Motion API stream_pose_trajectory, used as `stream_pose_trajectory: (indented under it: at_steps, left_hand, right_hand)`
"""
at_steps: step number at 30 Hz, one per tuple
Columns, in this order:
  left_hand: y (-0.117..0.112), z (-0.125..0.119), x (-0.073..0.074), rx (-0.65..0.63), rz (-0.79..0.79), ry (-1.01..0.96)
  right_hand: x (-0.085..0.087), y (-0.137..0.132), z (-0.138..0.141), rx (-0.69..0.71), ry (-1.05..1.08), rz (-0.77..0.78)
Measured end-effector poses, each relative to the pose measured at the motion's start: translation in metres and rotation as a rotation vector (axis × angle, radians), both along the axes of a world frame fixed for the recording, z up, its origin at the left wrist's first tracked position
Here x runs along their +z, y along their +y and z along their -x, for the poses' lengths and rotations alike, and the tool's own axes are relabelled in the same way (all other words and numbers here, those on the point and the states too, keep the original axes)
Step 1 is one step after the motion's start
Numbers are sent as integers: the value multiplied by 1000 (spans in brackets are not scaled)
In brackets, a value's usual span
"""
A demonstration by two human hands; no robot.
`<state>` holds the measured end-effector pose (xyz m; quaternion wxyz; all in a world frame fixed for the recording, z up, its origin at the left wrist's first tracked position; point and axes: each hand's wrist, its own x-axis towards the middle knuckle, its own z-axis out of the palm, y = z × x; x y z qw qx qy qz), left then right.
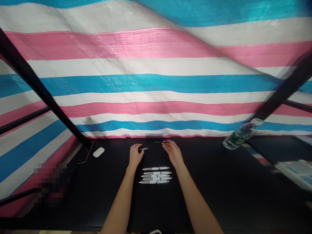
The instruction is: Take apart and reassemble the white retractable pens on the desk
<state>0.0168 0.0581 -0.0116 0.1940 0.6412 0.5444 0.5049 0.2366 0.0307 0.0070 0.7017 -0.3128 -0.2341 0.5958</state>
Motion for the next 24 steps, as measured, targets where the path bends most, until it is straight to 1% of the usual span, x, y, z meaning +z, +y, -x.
stream_pose_trajectory:
  at_steps: [3,5,7,10,13,15,17,19,21,24]
  left_hand:
    - [2,0,-9,-7,-2,83]
    - [1,-1,-8,-14,7,80]
    - [0,-2,-3,-37,20,24]
    - [-3,-4,5,-108,63,-168]
    - [-3,-7,10,-127,173,-344]
    - [-1,-8,10,-117,268,-474]
    - [1,-8,9,-132,340,-682]
    - [3,-8,9,-162,376,-915]
    - [4,-8,9,-192,408,-1095]
    - [4,-11,10,-229,448,-1215]
  right_hand:
    - [-1,0,0,6,-2,-1]
    - [-2,1,0,3,-3,-1]
    - [-2,1,0,-2,-8,-2]
    - [-2,1,-1,-2,-17,0]
    - [-1,0,-2,1,-15,0]
    - [-1,0,-2,-2,-11,-2]
    - [0,-1,-2,-7,-8,-1]
    - [1,-1,-2,-9,-2,8]
    - [3,-1,-1,-8,8,16]
    - [5,-2,1,-4,23,9]
